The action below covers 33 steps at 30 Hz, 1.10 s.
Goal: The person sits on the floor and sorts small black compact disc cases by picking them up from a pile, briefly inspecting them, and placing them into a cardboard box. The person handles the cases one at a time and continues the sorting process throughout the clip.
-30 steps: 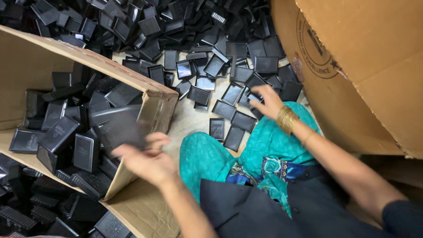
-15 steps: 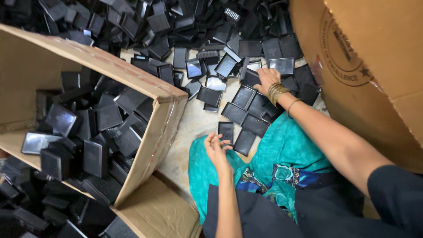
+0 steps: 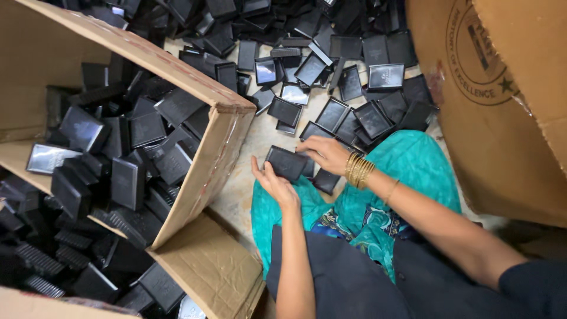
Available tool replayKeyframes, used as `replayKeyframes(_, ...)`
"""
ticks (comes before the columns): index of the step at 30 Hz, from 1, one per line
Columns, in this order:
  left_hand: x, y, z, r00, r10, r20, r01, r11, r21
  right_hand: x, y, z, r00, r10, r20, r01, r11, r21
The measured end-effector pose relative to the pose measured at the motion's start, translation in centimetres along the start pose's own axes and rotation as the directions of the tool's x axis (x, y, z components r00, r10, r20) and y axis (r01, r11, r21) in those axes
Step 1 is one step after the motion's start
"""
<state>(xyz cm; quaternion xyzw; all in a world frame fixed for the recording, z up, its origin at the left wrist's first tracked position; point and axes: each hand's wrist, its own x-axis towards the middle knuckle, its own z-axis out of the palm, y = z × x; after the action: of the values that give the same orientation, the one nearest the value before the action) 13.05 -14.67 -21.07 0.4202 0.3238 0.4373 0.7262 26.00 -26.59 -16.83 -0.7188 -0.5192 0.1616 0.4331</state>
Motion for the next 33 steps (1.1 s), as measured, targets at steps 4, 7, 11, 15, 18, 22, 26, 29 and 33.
replayKeyframes(4,0.4,-0.1,-0.3,0.999,0.027,0.039,-0.028,0.999,0.036,-0.4,1.4,2.7,0.991,-0.040,0.129,0.096,0.878,-0.469)
replayKeyframes(7,-0.1,-0.3,0.0,0.969,-0.244,0.041,0.248,0.954,-0.169,-1.2,2.1,2.9,0.979,0.076,0.191,0.015,0.900,-0.436)
replayKeyframes(11,-0.9,-0.6,0.1,0.881,-0.389,0.268,0.414,0.909,-0.044,1.0,3.2,-0.9,0.971,0.189,-0.148,-0.237,0.858,-0.455)
replayKeyframes(15,-0.9,-0.7,-0.2,0.749,-0.306,0.588,0.594,0.704,-0.390,4.6,5.2,-7.2,0.907,0.070,-0.415,-0.335,0.717,-0.611)
replayKeyframes(18,-0.2,-0.1,-0.5,0.701,-0.391,0.596,0.711,0.446,-0.543,5.4,5.9,-10.2,0.880,0.290,-0.375,-0.462,0.706,-0.537)
replayKeyframes(22,0.1,0.9,0.1,0.716,-0.481,0.506,0.698,0.466,-0.544,6.0,6.8,-10.1,0.856,0.043,-0.515,-0.353,0.776,-0.523)
replayKeyframes(26,-0.2,1.1,0.9,0.689,-0.554,0.467,0.724,0.559,-0.404,7.1,9.2,-8.9,0.962,0.227,-0.152,-0.268,0.679,-0.684)
replayKeyframes(29,-0.5,1.2,0.9,0.715,-0.499,0.490,0.698,0.554,-0.453,6.5,10.3,-9.5,0.965,0.169,-0.198,-0.258,0.731,-0.632)
replayKeyframes(33,-0.3,0.6,0.6,0.687,-0.451,0.570,0.713,0.568,-0.410,4.2,7.6,-9.7,0.893,0.035,-0.449,-0.210,0.915,-0.344)
